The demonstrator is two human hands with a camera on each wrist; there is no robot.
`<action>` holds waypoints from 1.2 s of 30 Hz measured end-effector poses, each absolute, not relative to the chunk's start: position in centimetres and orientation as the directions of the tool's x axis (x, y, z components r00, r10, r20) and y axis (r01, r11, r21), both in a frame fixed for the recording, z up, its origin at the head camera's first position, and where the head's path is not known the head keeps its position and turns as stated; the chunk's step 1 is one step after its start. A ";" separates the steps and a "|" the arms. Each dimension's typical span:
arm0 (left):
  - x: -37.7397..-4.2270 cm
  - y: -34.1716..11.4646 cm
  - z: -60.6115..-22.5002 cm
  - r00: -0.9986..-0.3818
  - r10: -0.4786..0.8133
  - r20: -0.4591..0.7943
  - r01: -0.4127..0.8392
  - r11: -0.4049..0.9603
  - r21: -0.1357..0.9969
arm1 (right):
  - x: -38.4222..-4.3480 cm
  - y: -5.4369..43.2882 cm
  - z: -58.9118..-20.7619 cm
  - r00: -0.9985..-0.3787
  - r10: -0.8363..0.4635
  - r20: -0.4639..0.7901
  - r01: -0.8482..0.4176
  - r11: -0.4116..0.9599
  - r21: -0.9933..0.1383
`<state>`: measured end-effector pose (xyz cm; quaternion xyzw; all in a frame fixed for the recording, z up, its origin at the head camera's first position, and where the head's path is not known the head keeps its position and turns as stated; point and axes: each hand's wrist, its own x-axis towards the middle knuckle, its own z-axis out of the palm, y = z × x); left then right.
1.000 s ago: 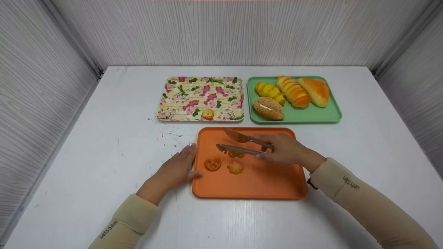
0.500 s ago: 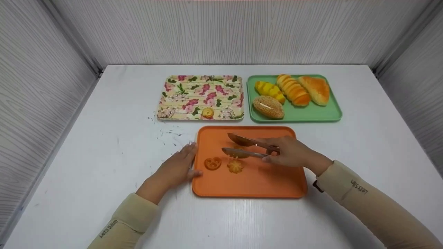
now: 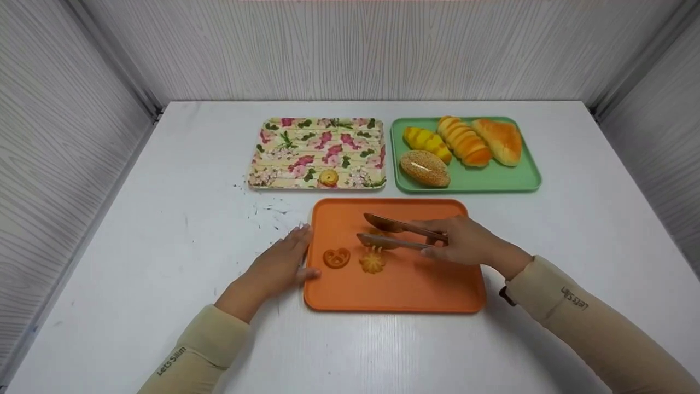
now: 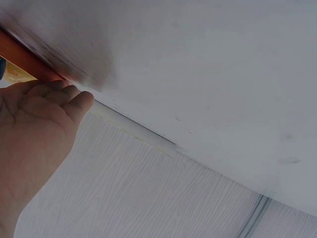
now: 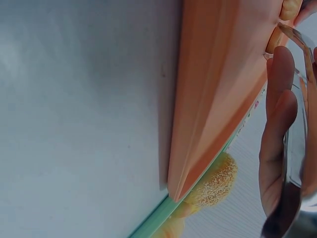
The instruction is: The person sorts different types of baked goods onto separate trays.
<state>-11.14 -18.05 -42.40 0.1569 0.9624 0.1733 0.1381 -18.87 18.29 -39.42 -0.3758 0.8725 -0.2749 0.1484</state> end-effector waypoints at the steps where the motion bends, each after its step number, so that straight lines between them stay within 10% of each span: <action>1: -11.1 -18.1 -42.4 -0.913 0.348 -0.213 0.252 0.891 0.378 | -18.9 18.3 -39.4 -0.676 -0.735 -0.054 -0.572 0.569 -0.591; 36: -11.1 -17.9 -42.5 -0.915 0.329 -0.235 0.224 0.896 0.383 | -21.3 15.4 -36.9 -0.741 -0.670 -0.051 -0.501 0.601 -0.623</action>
